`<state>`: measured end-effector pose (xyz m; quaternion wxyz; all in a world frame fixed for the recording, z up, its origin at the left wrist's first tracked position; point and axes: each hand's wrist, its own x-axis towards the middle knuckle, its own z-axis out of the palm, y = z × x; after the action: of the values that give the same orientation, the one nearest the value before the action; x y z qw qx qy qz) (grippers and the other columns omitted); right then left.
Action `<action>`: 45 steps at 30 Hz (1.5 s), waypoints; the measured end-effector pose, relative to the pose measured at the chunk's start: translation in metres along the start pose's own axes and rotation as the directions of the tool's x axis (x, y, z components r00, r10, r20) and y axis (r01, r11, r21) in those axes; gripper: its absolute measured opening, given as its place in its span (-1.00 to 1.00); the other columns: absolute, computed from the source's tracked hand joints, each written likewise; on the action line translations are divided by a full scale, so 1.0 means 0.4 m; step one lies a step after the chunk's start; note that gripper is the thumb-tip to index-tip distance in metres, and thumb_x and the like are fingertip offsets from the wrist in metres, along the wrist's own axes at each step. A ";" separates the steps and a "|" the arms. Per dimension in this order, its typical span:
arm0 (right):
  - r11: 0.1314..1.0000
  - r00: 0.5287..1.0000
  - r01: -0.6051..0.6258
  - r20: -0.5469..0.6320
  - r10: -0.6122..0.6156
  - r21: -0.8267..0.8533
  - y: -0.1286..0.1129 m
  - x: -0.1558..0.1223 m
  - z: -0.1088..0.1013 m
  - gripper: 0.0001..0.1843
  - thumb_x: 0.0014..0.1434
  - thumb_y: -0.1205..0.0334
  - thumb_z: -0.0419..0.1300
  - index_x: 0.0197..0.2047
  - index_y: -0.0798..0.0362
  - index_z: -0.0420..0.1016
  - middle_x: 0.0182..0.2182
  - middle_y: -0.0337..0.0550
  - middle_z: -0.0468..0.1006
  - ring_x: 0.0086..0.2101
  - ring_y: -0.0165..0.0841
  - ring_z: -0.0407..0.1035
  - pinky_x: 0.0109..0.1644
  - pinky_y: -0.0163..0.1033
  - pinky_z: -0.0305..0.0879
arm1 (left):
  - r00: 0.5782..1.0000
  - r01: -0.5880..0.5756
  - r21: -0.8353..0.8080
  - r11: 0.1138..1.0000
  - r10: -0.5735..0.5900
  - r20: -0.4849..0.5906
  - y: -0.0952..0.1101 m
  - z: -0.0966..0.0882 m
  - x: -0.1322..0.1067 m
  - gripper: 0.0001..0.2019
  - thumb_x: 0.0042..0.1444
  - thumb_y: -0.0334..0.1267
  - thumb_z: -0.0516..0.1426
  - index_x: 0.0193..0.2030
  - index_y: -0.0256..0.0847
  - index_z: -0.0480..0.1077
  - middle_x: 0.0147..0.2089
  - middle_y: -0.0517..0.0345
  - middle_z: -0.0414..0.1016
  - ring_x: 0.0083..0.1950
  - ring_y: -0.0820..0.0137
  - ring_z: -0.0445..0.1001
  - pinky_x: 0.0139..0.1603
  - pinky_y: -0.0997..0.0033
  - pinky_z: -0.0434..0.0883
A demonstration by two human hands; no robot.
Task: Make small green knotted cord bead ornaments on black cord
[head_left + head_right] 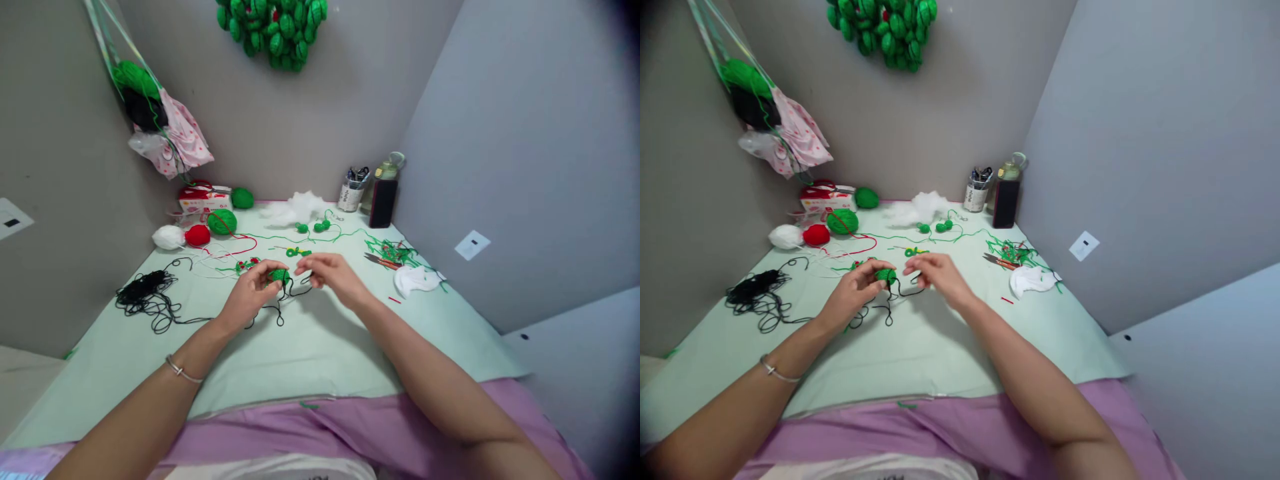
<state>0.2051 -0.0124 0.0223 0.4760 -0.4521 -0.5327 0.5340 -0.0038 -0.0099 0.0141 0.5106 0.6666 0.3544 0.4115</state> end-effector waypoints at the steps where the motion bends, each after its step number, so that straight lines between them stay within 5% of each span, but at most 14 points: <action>1: 0.999 0.996 -0.034 0.079 0.035 -0.020 0.009 -0.005 0.028 -0.70 0.09 0.03 0.25 -0.32 0.13 0.53 -0.38 -0.14 0.58 -0.59 -0.55 0.27 -0.49 -0.35 0.13 | 1.000 -0.014 0.019 1.000 0.014 0.000 -0.002 -0.001 0.000 -0.71 0.04 -0.25 0.18 -0.07 -0.22 0.41 -0.12 0.08 0.43 -0.14 0.32 0.41 -0.09 0.33 0.36; 4: 0.994 0.966 -0.082 0.238 0.097 -0.075 0.010 -0.020 0.050 -0.70 0.14 0.03 0.21 -0.34 0.13 0.54 -0.51 -0.21 0.49 -0.55 -0.51 0.26 -0.45 -0.35 0.12 | 0.999 -0.034 0.068 0.997 0.036 -0.036 -0.004 -0.003 0.001 -0.71 0.05 -0.25 0.16 -0.06 -0.22 0.40 -0.11 0.07 0.44 -0.12 0.32 0.41 -0.05 0.30 0.34; 7: 0.996 0.965 -0.060 0.251 0.073 -0.059 -0.018 -0.023 -0.002 -0.73 0.09 0.06 0.28 -0.36 0.13 0.54 -0.52 -0.25 0.41 -0.53 -0.52 0.16 -0.45 -0.35 0.07 | 0.998 -0.023 0.082 0.996 0.028 -0.053 0.001 -0.005 0.001 -0.73 0.02 -0.25 0.16 -0.11 -0.21 0.42 -0.12 0.08 0.44 -0.16 0.33 0.39 -0.06 0.30 0.34; 11: 0.989 0.998 0.044 -0.053 -0.037 0.141 -0.070 -0.013 -0.120 -0.78 0.01 0.14 0.35 -0.41 0.09 0.44 -0.50 -0.28 0.32 -0.55 -0.54 0.06 -0.47 -0.33 0.02 | 0.999 0.025 0.041 0.999 -0.023 -0.038 0.014 -0.010 -0.001 -0.75 -0.01 -0.25 0.15 -0.15 -0.20 0.43 -0.23 0.12 0.43 -0.23 0.35 0.38 -0.15 0.31 0.33; 14: 0.965 0.956 0.155 -0.278 -0.094 0.210 -0.102 -0.011 -0.197 -0.80 0.11 0.20 0.26 -0.45 0.06 0.35 -0.56 -0.33 0.15 -0.57 -0.55 -0.01 -0.47 -0.30 0.00 | 0.999 0.045 0.013 0.999 -0.044 -0.024 0.022 -0.013 -0.001 -0.75 -0.04 -0.25 0.16 -0.17 -0.20 0.45 -0.28 0.13 0.42 -0.28 0.35 0.38 -0.19 0.32 0.32; 19: 0.968 0.931 0.192 -0.342 -0.127 0.162 -0.111 -0.017 -0.239 -0.80 0.20 0.22 0.19 -0.44 0.04 0.32 -0.55 -0.31 0.14 -0.56 -0.54 0.02 -0.47 -0.26 0.01 | 0.994 0.080 -0.060 0.995 -0.076 0.078 0.013 -0.018 -0.001 -0.76 0.04 -0.23 0.15 -0.13 -0.20 0.46 -0.28 0.12 0.43 -0.27 0.34 0.41 -0.16 0.32 0.34; 27: 0.958 0.850 0.208 -0.449 -0.276 -0.195 -0.077 -0.004 -0.200 -0.78 0.04 0.12 0.30 -0.29 0.09 0.58 -0.44 -0.21 0.45 -0.56 -0.55 0.14 -0.54 -0.35 -0.02 | 0.971 0.225 -0.286 0.932 -0.190 0.147 -0.006 -0.023 0.004 -0.77 0.16 -0.21 0.10 -0.08 -0.21 0.41 -0.17 0.07 0.51 -0.26 0.39 0.46 -0.11 0.35 0.39; 33: 0.956 0.968 0.212 -0.090 -0.234 -0.204 -0.059 -0.028 -0.063 -0.72 0.10 0.05 0.26 -0.25 0.10 0.53 -0.57 -0.26 0.47 -0.62 -0.51 0.23 -0.54 -0.36 0.14 | 0.968 0.228 -0.309 0.923 -0.181 0.172 -0.002 -0.015 0.003 -0.79 0.15 -0.18 0.13 -0.12 -0.22 0.41 -0.19 0.10 0.50 -0.27 0.40 0.45 -0.13 0.37 0.41; 38: 0.914 0.974 0.222 0.113 -0.195 -0.338 -0.031 -0.058 0.037 -0.78 0.22 0.13 0.16 -0.15 0.07 0.50 -0.55 -0.29 0.46 -0.54 -0.49 0.30 -0.43 -0.37 0.25 | 0.965 0.227 -0.262 0.938 -0.180 0.190 -0.004 -0.005 0.001 -0.78 0.15 -0.14 0.16 -0.15 -0.22 0.41 -0.24 0.16 0.46 -0.25 0.39 0.45 -0.06 0.33 0.39; 42: 0.769 0.951 0.309 0.194 -0.242 -0.559 -0.023 -0.064 0.047 -0.83 0.26 0.21 0.09 -0.24 0.06 0.48 -0.56 -0.31 0.43 -0.54 -0.51 0.25 -0.38 -0.38 0.17 | 0.962 0.223 -0.224 0.949 -0.177 0.206 -0.011 -0.003 0.002 -0.79 0.15 -0.15 0.16 -0.15 -0.22 0.41 -0.24 0.16 0.45 -0.26 0.39 0.45 -0.06 0.32 0.38; 45: 0.693 0.953 0.286 0.118 -0.281 -0.661 -0.030 -0.052 0.003 -0.85 0.25 0.25 0.06 -0.26 0.06 0.45 -0.58 -0.32 0.44 -0.57 -0.50 0.22 -0.36 -0.36 0.15 | 0.964 0.230 -0.246 0.942 -0.185 0.192 -0.010 -0.010 0.003 -0.81 0.14 -0.17 0.15 -0.17 -0.24 0.41 -0.23 0.12 0.46 -0.28 0.40 0.44 -0.11 0.34 0.39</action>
<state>0.2071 -0.0334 0.0337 0.3554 -0.5032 -0.7540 0.2282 -0.0072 -0.0063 0.0110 0.6638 0.5828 0.3207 0.3419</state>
